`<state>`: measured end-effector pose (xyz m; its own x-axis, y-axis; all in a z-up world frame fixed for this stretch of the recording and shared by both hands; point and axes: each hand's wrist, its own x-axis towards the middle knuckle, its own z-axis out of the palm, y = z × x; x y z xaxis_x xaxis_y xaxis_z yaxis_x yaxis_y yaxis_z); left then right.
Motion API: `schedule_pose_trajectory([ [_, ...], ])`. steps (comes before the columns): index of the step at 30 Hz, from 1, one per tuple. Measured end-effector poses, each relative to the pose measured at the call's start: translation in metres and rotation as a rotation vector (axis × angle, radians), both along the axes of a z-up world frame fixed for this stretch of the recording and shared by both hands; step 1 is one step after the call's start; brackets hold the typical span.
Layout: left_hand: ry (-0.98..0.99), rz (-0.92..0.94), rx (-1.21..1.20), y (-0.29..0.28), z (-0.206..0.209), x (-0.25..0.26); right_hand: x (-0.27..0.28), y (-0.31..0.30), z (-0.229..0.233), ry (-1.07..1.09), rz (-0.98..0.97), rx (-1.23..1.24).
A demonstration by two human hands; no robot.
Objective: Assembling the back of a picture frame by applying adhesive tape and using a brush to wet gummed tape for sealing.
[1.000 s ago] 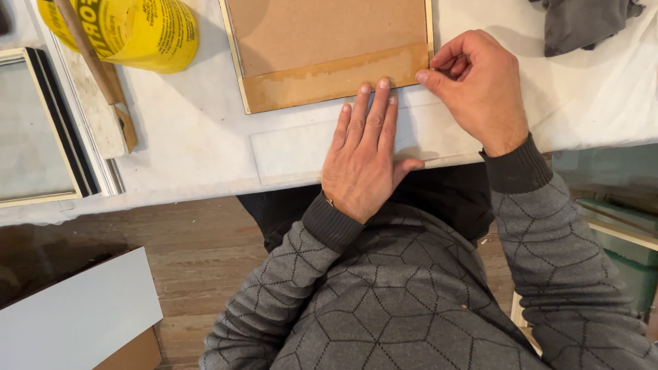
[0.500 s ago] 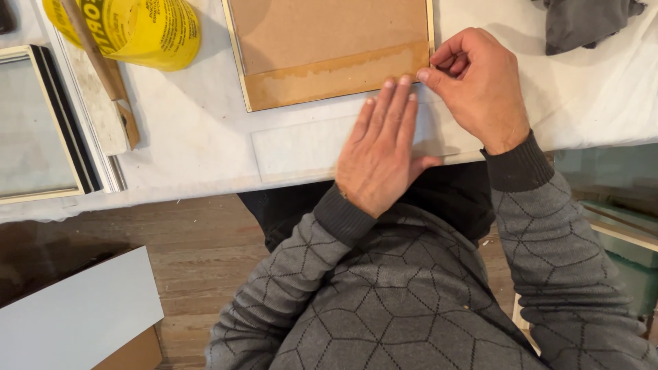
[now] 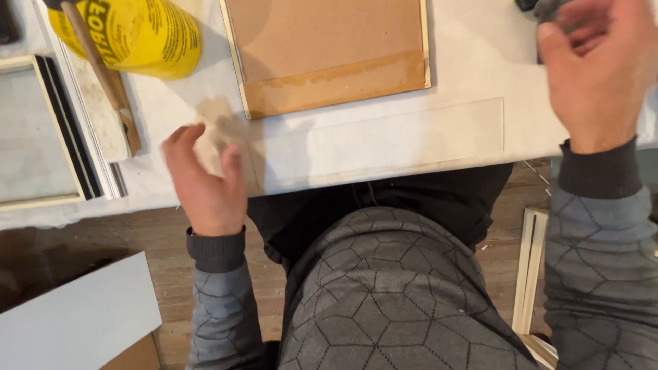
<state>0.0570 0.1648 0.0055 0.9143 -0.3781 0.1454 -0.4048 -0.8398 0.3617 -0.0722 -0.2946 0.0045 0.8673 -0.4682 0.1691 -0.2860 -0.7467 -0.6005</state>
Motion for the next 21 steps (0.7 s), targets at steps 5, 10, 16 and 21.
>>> schedule_pose_trajectory([
  [5,0.163,0.105,-0.89,0.0,-0.03,0.011,-0.016,-0.038,-0.013,-0.04,-0.055,-0.378],
  [10,0.305,0.174,-1.43,-0.017,-0.035,0.016,-0.003,-0.07,-0.019,-0.001,0.127,-0.313],
  [16,0.359,0.228,-1.485,-0.016,-0.031,0.015,0.017,-0.071,-0.019,0.039,0.098,-0.432],
  [21,0.403,0.213,-1.523,-0.017,-0.037,0.018,0.005,-0.074,-0.016,0.031,0.121,-0.464],
])
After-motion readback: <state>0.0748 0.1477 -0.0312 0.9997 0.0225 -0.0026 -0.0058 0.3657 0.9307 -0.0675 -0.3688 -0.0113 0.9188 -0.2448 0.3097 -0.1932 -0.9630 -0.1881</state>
